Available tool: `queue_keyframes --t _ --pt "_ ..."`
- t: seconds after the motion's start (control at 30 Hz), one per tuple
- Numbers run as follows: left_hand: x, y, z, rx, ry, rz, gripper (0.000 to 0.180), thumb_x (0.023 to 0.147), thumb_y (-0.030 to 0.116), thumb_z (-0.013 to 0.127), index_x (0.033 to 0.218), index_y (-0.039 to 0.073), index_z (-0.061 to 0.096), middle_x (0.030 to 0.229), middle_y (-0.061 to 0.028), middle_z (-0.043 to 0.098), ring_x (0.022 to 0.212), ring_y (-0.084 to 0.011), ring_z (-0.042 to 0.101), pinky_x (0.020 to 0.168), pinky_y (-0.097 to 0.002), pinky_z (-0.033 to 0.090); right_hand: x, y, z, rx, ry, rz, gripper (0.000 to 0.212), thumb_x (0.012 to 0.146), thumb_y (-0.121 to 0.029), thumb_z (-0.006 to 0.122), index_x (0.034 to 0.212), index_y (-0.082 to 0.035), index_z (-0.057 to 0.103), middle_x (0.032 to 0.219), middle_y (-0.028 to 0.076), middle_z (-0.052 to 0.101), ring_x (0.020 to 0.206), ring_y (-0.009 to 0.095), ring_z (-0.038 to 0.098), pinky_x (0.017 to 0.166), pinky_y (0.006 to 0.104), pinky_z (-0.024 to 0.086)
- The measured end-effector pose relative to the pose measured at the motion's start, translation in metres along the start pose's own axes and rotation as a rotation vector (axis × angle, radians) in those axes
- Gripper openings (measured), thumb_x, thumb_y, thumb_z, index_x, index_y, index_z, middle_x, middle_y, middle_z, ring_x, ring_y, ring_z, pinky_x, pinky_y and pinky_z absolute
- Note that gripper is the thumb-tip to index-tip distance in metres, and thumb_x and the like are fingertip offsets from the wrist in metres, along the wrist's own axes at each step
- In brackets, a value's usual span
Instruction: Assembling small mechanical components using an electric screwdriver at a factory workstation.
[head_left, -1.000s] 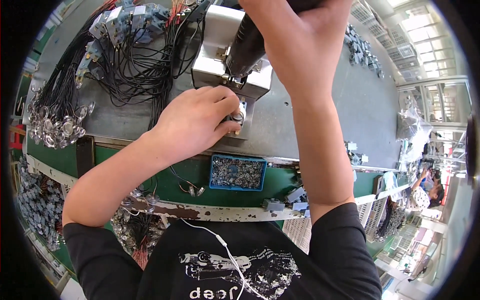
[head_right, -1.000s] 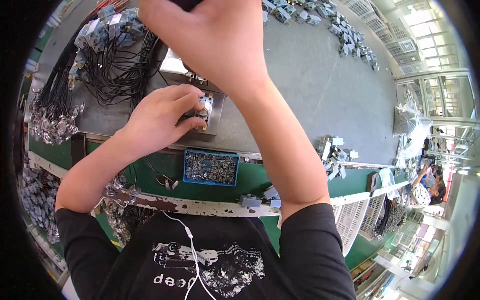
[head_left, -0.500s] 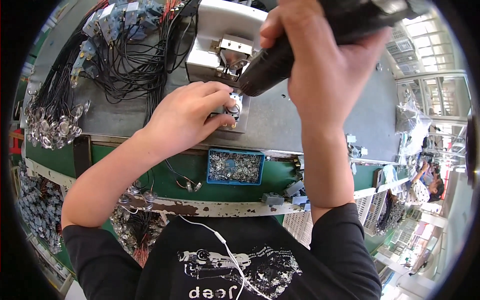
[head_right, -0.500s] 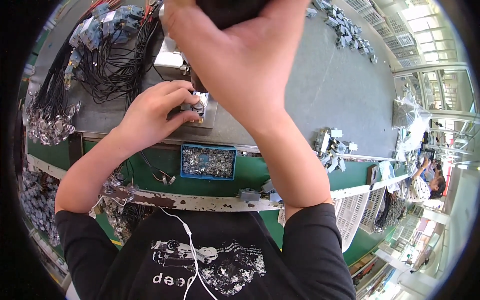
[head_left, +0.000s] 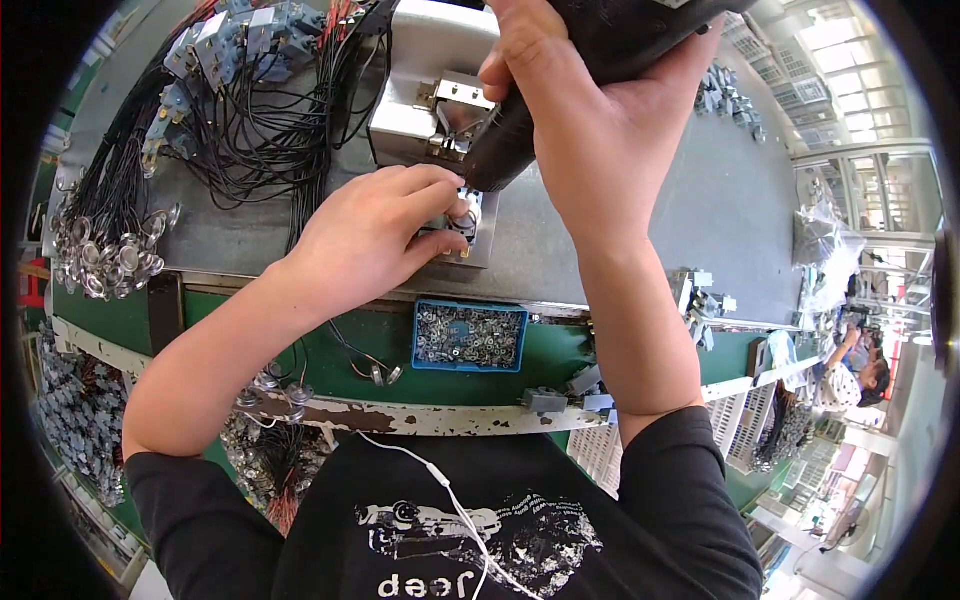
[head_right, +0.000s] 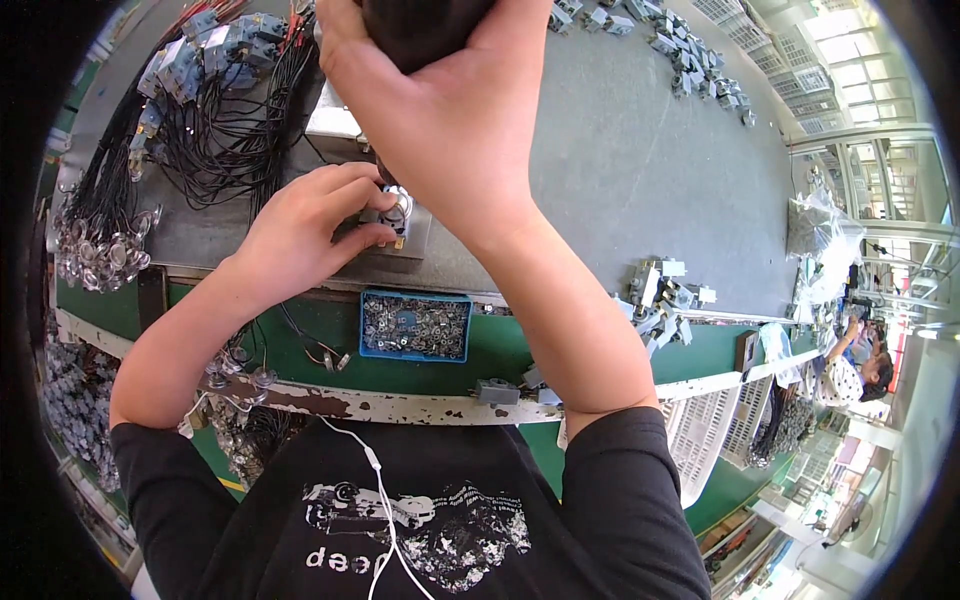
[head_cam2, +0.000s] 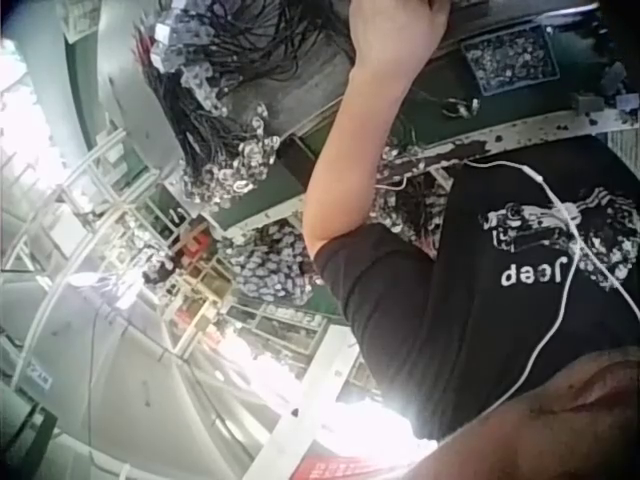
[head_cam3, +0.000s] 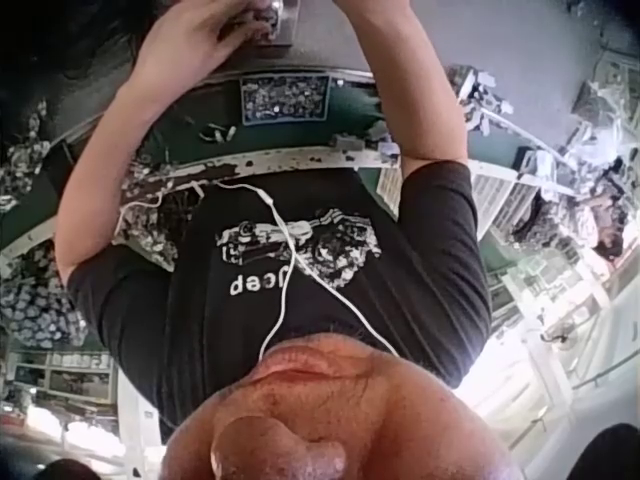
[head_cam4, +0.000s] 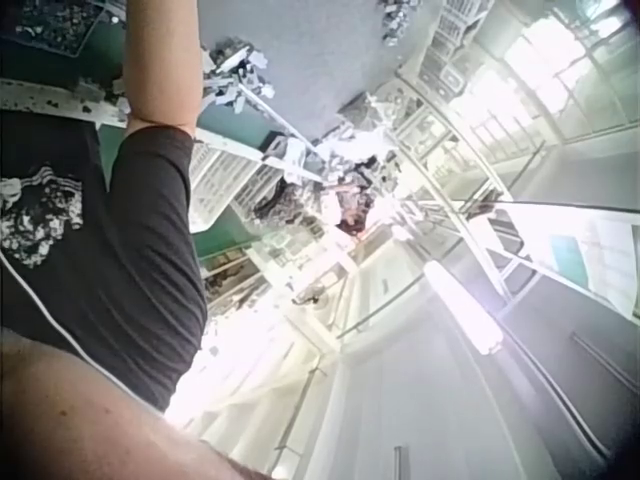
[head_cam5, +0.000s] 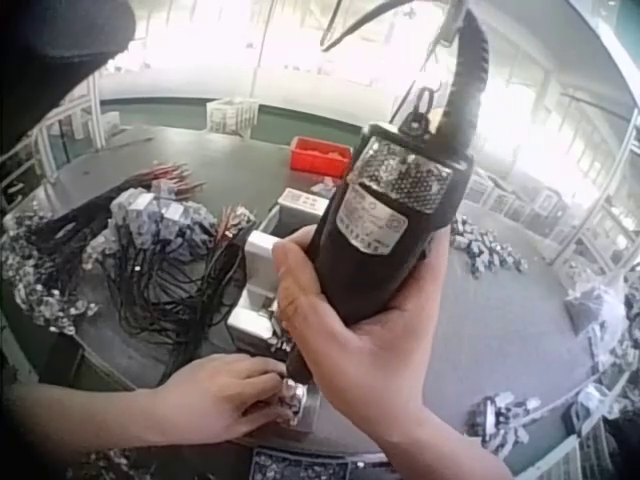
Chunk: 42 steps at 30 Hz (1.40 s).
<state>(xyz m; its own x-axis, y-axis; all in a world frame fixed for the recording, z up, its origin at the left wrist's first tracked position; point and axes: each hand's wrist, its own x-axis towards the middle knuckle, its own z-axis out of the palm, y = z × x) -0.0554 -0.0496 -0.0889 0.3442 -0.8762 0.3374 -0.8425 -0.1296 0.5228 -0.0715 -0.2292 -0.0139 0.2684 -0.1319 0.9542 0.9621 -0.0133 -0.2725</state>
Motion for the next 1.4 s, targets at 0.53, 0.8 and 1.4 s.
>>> queue_keyframes --t 0.53,0.8,1.4 --pt "0.002 -0.002 0.000 -0.072 0.015 0.001 0.023 0.087 0.017 0.076 0.101 0.007 0.061 0.107 -0.0084 0.065 0.100 -0.0337 0.065 0.084 -0.0450 0.054 -0.001 -0.030 0.020 -0.339 0.247 0.686 0.029 0.088 0.004 0.079 0.109 0.001 0.058 0.088 0.008 0.070 0.070 0.010 0.067 0.059 0.0248 0.055" --pt "-0.001 -0.002 0.006 -0.077 0.036 0.005 0.023 0.088 0.016 0.075 0.102 0.007 0.059 0.105 -0.0070 0.063 0.101 -0.0331 0.064 0.083 -0.0447 0.054 -0.008 -0.023 0.005 -0.353 0.051 0.536 0.028 0.088 0.007 0.077 0.111 0.002 0.061 0.088 0.008 0.070 0.069 0.011 0.066 0.058 0.0245 0.054" --pt "-0.030 0.047 0.030 0.203 -0.473 0.360 0.003 0.074 0.017 0.069 0.077 0.015 0.069 0.078 0.0008 0.064 0.090 -0.0186 0.061 0.080 -0.0334 0.046 0.013 -0.026 0.010 -0.638 0.329 0.244 0.047 0.087 -0.007 0.079 0.119 0.003 0.047 0.094 0.007 0.061 0.079 0.015 0.055 0.077 0.0296 0.048"
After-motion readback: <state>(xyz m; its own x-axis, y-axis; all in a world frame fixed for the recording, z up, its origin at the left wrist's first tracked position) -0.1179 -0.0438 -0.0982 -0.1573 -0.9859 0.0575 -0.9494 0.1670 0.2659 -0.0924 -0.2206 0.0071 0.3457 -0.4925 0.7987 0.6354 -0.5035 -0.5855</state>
